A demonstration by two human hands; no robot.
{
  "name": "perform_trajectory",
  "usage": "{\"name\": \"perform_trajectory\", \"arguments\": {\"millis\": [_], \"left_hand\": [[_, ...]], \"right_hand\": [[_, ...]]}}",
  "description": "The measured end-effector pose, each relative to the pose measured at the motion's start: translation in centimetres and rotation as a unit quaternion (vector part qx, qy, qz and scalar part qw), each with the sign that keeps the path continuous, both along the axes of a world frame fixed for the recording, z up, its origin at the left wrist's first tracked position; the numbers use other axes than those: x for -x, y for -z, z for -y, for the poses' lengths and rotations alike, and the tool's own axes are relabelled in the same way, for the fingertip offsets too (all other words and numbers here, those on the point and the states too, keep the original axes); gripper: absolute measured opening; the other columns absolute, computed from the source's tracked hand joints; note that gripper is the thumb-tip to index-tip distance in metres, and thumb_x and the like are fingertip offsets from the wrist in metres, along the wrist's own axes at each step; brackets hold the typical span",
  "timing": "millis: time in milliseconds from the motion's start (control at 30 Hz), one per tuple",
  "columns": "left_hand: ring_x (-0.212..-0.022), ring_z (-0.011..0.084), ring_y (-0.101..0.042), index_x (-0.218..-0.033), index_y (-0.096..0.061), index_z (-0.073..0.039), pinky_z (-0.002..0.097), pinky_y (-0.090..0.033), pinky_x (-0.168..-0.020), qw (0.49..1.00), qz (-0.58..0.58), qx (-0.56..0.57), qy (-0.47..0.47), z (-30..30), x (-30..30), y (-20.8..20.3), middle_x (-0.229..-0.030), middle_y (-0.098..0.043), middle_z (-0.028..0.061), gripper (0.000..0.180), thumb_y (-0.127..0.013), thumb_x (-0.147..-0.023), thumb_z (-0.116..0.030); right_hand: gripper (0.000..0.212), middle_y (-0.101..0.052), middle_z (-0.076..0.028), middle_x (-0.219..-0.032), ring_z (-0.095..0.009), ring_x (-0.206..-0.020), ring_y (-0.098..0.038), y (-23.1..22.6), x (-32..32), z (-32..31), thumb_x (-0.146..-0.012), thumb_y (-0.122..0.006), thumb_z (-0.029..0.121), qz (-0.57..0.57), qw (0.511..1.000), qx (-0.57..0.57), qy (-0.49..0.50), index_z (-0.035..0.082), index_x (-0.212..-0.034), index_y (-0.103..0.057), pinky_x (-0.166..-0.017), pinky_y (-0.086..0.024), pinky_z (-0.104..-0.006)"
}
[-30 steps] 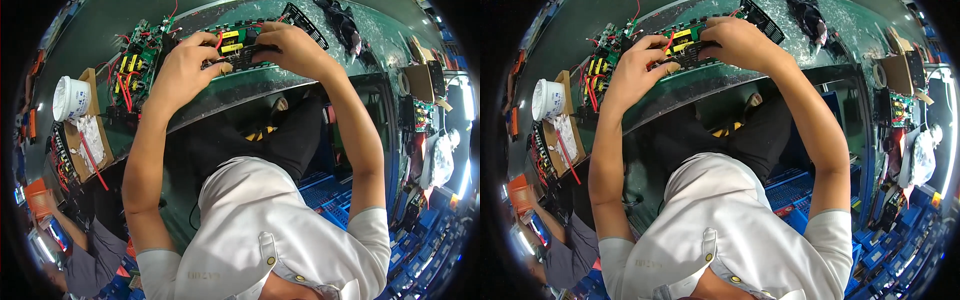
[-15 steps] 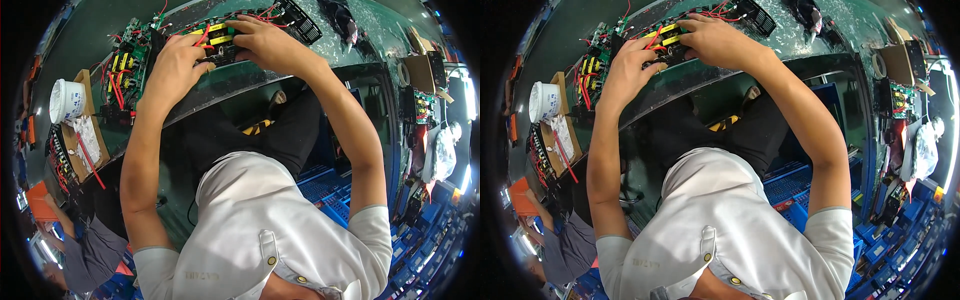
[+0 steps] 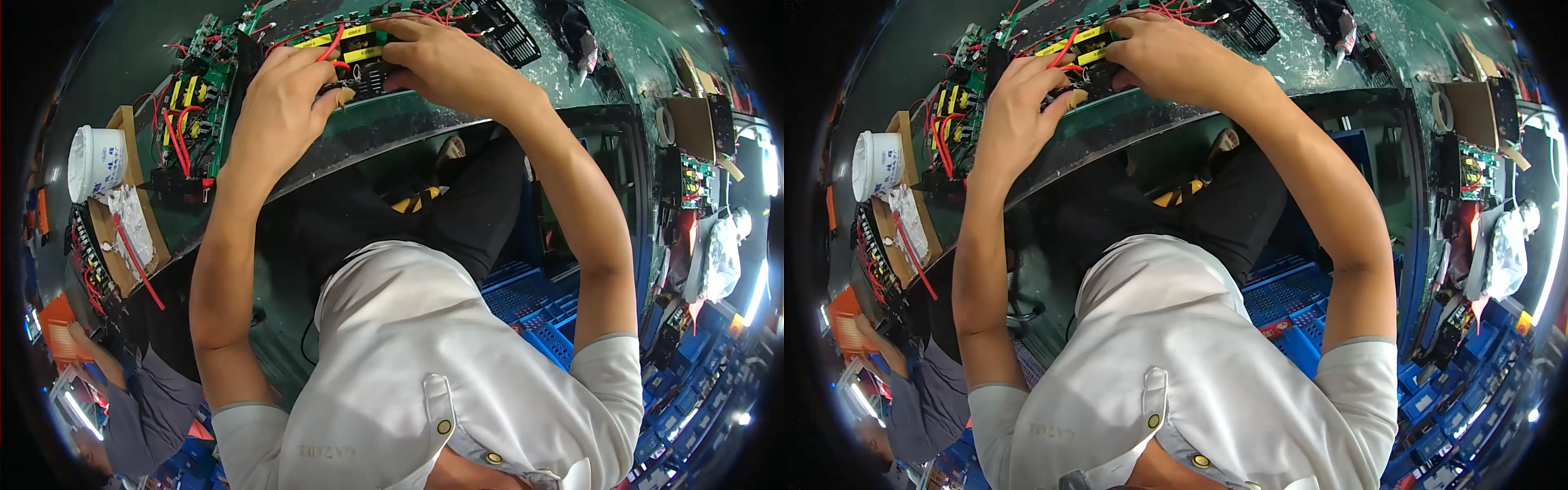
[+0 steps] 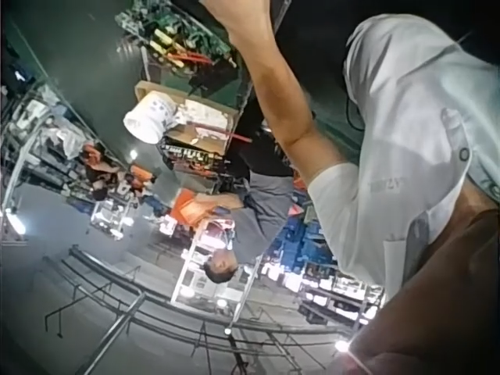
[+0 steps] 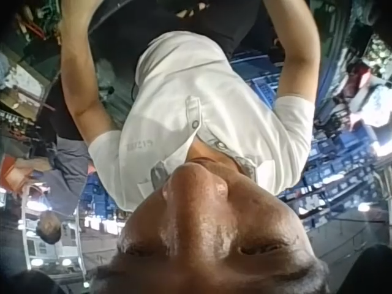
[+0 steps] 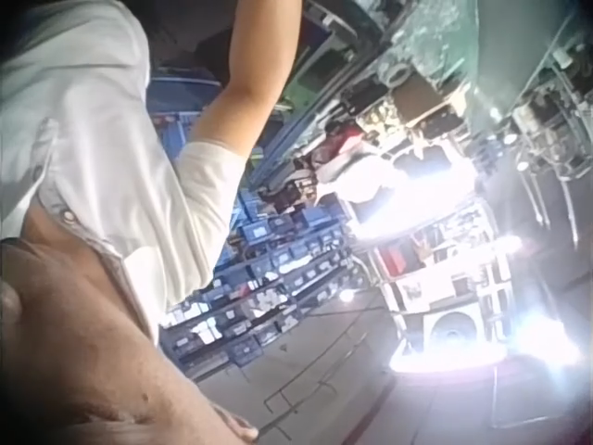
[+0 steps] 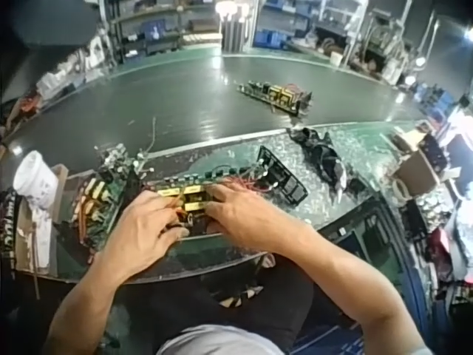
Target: Assembling small electronic components onto a printed circuit board on a factory production line.
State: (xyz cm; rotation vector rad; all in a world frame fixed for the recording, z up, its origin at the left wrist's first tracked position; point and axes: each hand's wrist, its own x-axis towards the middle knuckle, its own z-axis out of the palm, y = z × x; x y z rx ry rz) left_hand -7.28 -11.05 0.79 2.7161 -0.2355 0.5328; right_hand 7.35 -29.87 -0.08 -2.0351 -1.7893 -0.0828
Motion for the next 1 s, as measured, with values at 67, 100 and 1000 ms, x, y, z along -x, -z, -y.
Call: {"name": "perform_trajectory", "arguments": {"millis": [67, 100, 1000], "left_hand": [[-0.097, 0.0328, -0.059, -0.09, -0.068, 0.002, 0.0421, -0.048, -0.086, 1.0, 0.005, 0.0, -0.006, 0.2, -0.1, 0.1, -0.098, -0.066, 0.0127, 0.021, -0.077, -0.078, -0.013], [-0.095, 0.0326, -0.059, -0.09, -0.068, 0.002, 0.0421, -0.048, -0.085, 1.0, 0.001, 0.0, -0.007, 0.3, -0.2, 0.0, -0.097, -0.066, 0.0126, 0.02, -0.076, -0.078, -0.013], [-0.118, 0.0174, -0.061, -0.114, -0.069, 0.002, 0.0288, -0.048, -0.099, 0.917, -0.086, 0.387, 0.029, -5.3, 0.1, -4.4, -0.131, -0.065, 0.0121, 0.024, -0.066, -0.09, -0.001]], "right_hand": [[0.023, -0.059, -0.019, -0.13, -0.035, -0.121, -0.056, 0.2, 0.0, 0.0, -0.085, -0.073, 0.017, 0.031, 0.999, -0.018, 0.003, -0.001, -0.097, -0.066, -0.1, -0.047, -0.0426], [0.023, -0.065, -0.017, -0.122, -0.029, -0.116, -0.062, 0.2, 0.0, 0.0, -0.086, -0.074, 0.017, 0.066, 0.997, -0.038, 0.006, -0.001, -0.098, -0.067, -0.097, -0.05, -0.0385], [0.026, -0.065, -0.024, -0.09, -0.039, -0.087, -0.066, -6.8, -1.5, 1.1, -0.085, -0.072, 0.014, -0.226, 0.972, 0.06, 0.004, -0.007, -0.099, -0.064, -0.076, -0.052, -0.0429]]}}
